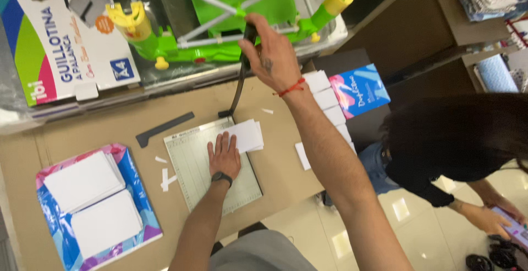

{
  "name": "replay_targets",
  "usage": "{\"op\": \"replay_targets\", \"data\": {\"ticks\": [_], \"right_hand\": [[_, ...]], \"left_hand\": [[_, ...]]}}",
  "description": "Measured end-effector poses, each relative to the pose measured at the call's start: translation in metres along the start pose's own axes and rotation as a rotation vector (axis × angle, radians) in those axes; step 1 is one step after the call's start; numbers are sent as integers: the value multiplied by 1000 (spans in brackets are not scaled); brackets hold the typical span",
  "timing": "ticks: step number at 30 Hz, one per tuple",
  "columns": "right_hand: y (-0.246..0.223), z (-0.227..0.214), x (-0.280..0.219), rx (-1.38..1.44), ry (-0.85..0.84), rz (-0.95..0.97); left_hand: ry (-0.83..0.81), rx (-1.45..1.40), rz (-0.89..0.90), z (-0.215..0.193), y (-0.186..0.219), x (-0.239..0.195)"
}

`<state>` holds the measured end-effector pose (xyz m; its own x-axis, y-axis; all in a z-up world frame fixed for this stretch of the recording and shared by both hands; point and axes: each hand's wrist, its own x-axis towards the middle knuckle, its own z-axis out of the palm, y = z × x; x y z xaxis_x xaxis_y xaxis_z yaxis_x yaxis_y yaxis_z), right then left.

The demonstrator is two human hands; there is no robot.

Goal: The person repeatedly picks up sheets of paper from a stack, aligns them on a paper cutter, and uses the cutter's lever to trim the paper. The cut pieces are stacked on the table. The task is performed one sheet at a time.

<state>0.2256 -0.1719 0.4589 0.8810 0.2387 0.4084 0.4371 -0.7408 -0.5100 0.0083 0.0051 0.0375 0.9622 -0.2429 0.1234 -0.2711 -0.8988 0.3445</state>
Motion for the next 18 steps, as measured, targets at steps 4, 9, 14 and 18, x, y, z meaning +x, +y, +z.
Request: {"op": "replay_targets", "data": {"ticks": [4, 9, 14, 18], "right_hand": [[-26, -2, 6, -285, -62, 148], [-35, 3, -8, -339, -38, 153], [-62, -8, -60, -309, 0, 158], [-97, -18, -173, -492, 31, 212]], "left_hand": [[-85, -21, -8, 1, -1, 1], [-114, 15, 2, 3, -4, 0], [-87, 27, 11, 6, -3, -1], [-80, 29, 18, 5, -4, -2]]}}
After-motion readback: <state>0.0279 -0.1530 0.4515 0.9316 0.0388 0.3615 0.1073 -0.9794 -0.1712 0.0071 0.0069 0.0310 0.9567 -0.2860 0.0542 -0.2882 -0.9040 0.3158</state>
